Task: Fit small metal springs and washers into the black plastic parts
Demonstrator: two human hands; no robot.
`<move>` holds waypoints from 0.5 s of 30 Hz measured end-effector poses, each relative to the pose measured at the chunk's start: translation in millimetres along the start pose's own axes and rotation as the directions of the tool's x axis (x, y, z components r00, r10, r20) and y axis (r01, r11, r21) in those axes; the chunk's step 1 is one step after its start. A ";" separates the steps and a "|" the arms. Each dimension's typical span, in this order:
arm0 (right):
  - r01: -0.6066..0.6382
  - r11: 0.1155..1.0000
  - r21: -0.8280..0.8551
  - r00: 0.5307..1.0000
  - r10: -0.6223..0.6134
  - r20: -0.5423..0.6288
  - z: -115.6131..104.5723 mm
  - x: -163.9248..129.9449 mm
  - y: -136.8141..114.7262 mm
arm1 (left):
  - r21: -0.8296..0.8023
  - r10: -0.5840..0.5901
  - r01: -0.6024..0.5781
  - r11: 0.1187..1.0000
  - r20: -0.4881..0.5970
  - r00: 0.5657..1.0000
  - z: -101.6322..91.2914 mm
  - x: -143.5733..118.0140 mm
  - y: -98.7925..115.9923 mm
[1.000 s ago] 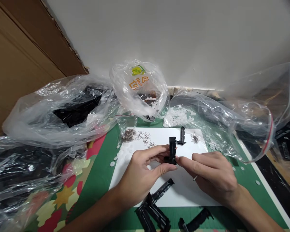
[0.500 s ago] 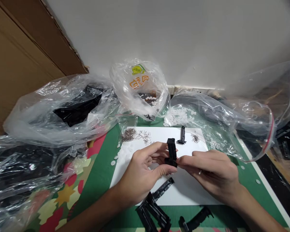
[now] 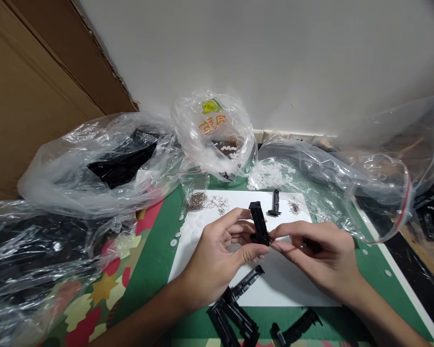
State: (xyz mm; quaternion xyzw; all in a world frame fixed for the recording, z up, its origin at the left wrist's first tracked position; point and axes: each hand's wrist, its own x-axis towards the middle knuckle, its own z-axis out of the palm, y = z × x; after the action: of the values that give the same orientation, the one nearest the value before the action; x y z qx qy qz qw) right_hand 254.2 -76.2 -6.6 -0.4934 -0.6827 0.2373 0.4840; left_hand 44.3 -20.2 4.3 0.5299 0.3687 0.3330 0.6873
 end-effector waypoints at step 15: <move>0.011 0.987 0.161 0.986 -0.038 0.164 -5.1 -0.8 -2.0 | -0.031 -0.018 0.023 0.999 0.142 0.990 -3.7 -0.1 0.9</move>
State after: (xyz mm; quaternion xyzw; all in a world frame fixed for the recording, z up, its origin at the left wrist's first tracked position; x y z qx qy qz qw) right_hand 257.9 -78.5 -3.2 -0.4233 -0.7055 0.3254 0.4660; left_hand 41.0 -18.3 4.6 0.5371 0.3187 0.2935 0.7237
